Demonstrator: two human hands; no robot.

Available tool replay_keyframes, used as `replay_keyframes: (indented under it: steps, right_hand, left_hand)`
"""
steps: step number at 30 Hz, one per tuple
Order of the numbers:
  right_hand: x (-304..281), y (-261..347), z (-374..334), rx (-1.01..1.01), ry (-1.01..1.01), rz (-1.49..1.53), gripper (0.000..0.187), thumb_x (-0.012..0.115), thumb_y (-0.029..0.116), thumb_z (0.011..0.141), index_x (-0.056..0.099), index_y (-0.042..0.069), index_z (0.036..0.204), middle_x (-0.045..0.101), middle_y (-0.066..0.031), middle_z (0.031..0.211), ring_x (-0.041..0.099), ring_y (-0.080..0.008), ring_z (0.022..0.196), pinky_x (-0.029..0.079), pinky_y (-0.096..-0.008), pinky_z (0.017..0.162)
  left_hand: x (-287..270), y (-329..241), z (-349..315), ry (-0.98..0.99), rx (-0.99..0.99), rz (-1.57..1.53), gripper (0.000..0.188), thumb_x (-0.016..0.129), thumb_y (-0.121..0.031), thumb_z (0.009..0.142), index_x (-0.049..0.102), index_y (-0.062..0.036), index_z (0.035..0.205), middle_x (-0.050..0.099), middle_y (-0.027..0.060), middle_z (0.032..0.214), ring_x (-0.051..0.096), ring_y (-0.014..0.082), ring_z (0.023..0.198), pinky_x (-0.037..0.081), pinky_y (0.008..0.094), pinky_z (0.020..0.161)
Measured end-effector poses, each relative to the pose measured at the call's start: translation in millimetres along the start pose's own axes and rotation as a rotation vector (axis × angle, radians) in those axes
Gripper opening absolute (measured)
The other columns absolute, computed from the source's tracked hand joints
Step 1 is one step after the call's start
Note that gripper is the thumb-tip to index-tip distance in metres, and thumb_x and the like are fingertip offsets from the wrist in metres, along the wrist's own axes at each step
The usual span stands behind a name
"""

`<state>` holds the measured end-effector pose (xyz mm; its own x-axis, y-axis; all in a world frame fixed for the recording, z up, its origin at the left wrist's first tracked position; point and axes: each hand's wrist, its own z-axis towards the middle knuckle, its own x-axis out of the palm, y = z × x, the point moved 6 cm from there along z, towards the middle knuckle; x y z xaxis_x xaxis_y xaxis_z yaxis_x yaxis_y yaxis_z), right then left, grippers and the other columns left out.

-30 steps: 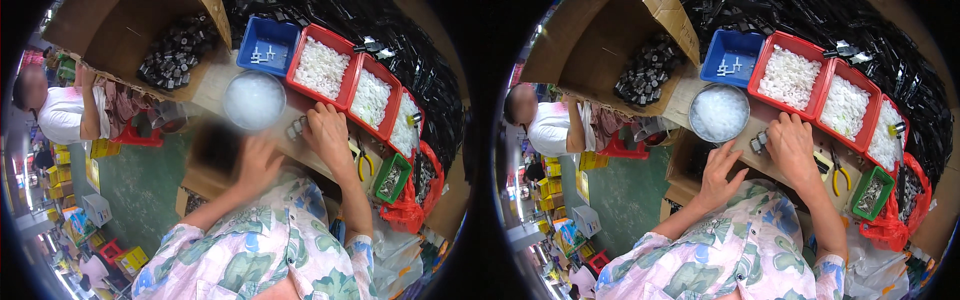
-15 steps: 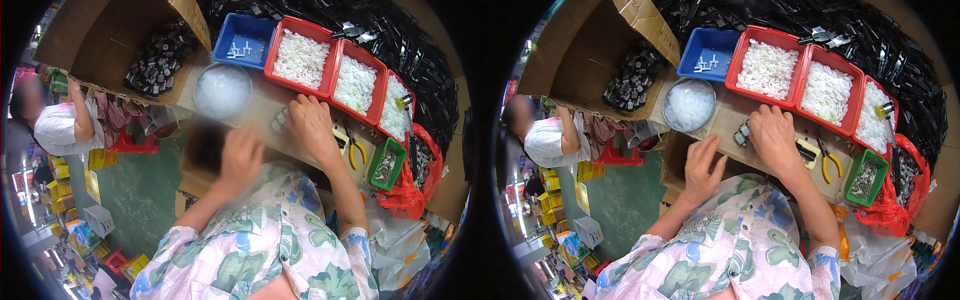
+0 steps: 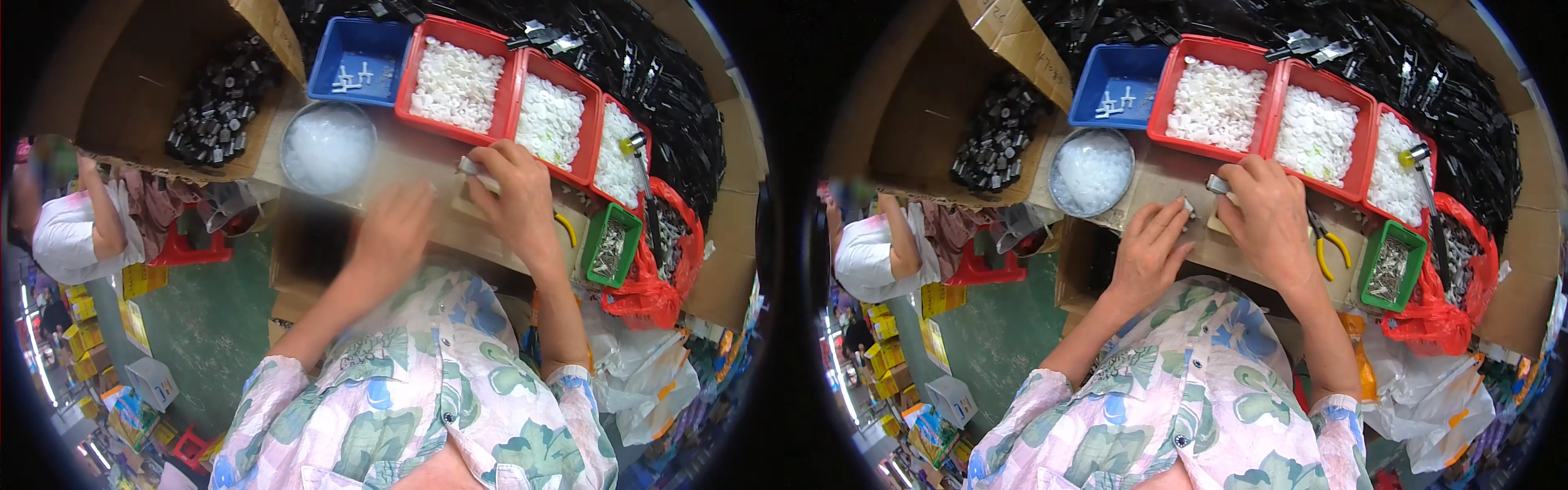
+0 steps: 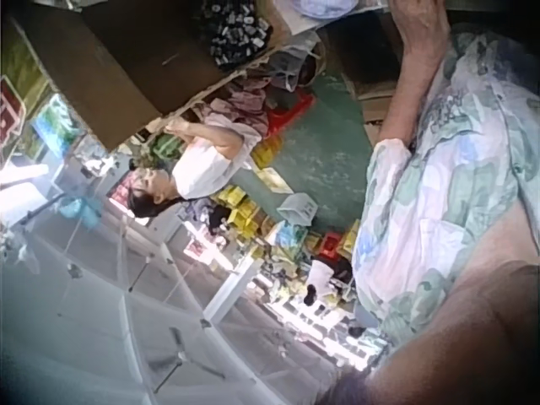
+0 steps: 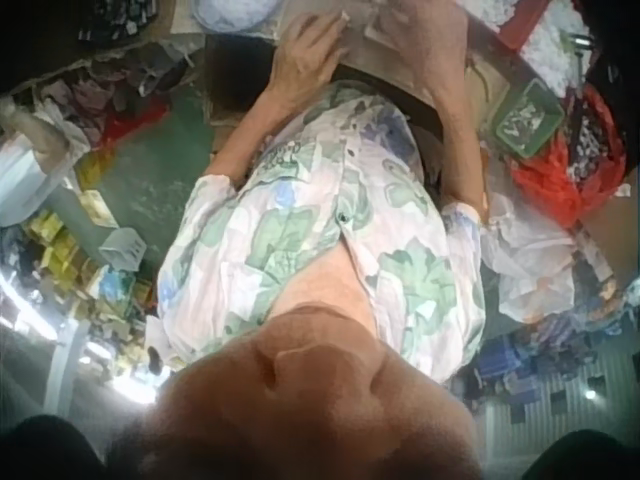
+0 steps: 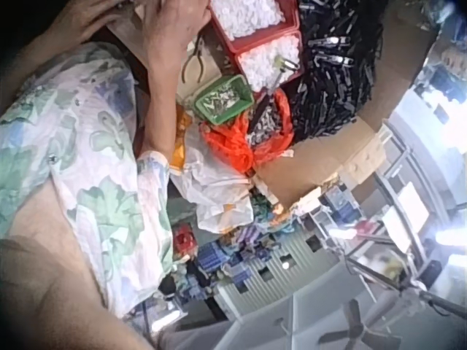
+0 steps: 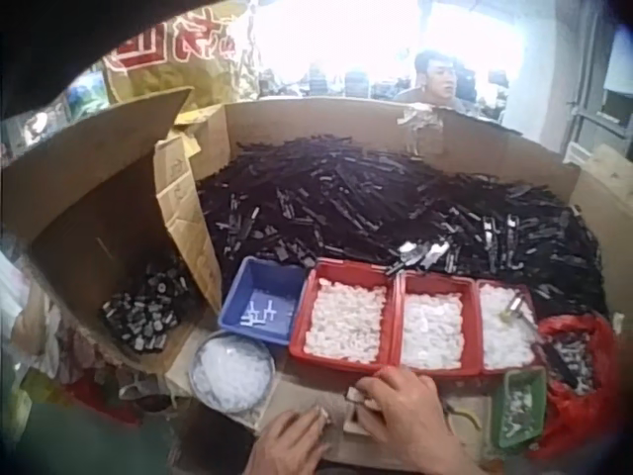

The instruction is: The person repeatedly picks small white plastic pieces from red bins and places them into a wooden jig. They use a hammer to tap the pieces into place and then use pliers to remove the assembled units, placing them into a blue bin. This cycle is repeated continuously throughout the clip.

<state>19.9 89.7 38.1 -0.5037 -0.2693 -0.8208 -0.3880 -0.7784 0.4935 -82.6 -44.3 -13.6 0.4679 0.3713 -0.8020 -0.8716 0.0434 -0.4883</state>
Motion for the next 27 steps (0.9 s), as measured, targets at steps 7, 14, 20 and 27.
replay_keyframes:
  steps: [7, 14, 20, 27]
  right_hand:
    - [-4, -22, -29, 0.107, 0.08, 0.096, 0.024, 0.074, 0.007, 0.076, 0.069, 0.003, 0.1, 0.063, -0.0096, 0.097, 0.062, -0.0297, 0.094, 0.047, -0.0436, 0.077]
    - [7, -19, -31, 0.039, 0.045, 0.03, 0.022, 0.074, 0.009, 0.076, 0.069, 0.004, 0.097, 0.062, -0.0076, 0.1, 0.059, -0.0269, 0.097, 0.044, -0.0418, 0.077]
    - [8, -20, -32, 0.048, 0.029, 0.042, 0.023, 0.075, 0.009, 0.076, 0.07, 0.005, 0.098, 0.061, -0.0064, 0.1, 0.058, -0.0262, 0.097, 0.043, -0.0412, 0.077]
    - [10, -23, -35, 0.038, 0.035, 0.057, 0.021, 0.075, 0.009, 0.077, 0.072, 0.005, 0.098, 0.061, -0.0056, 0.1, 0.058, -0.0257, 0.097, 0.042, -0.0411, 0.077]
  left_hand:
    - [1, -9, 15, -0.054, 0.004, -0.146, 0.038, 0.07, -0.004, 0.084, 0.065, 0.0026, 0.121, 0.061, 0.0176, 0.127, 0.055, 0.0394, 0.113, 0.048, 0.0457, 0.096]
    - [8, -17, 27, -0.059, 0.06, -0.157, 0.039, 0.069, -0.002, 0.085, 0.065, 0.0007, 0.124, 0.061, 0.0171, 0.125, 0.055, 0.0392, 0.112, 0.049, 0.045, 0.094]
    - [10, -18, 29, -0.023, 0.109, -0.075, 0.038, 0.069, -0.002, 0.085, 0.067, -0.0013, 0.122, 0.061, 0.0164, 0.124, 0.055, 0.0382, 0.111, 0.049, 0.0449, 0.092]
    - [17, -16, 31, -0.012, 0.153, -0.047, 0.041, 0.071, -0.004, 0.083, 0.067, -0.0031, 0.124, 0.062, 0.0153, 0.121, 0.056, 0.037, 0.11, 0.05, 0.0446, 0.09]
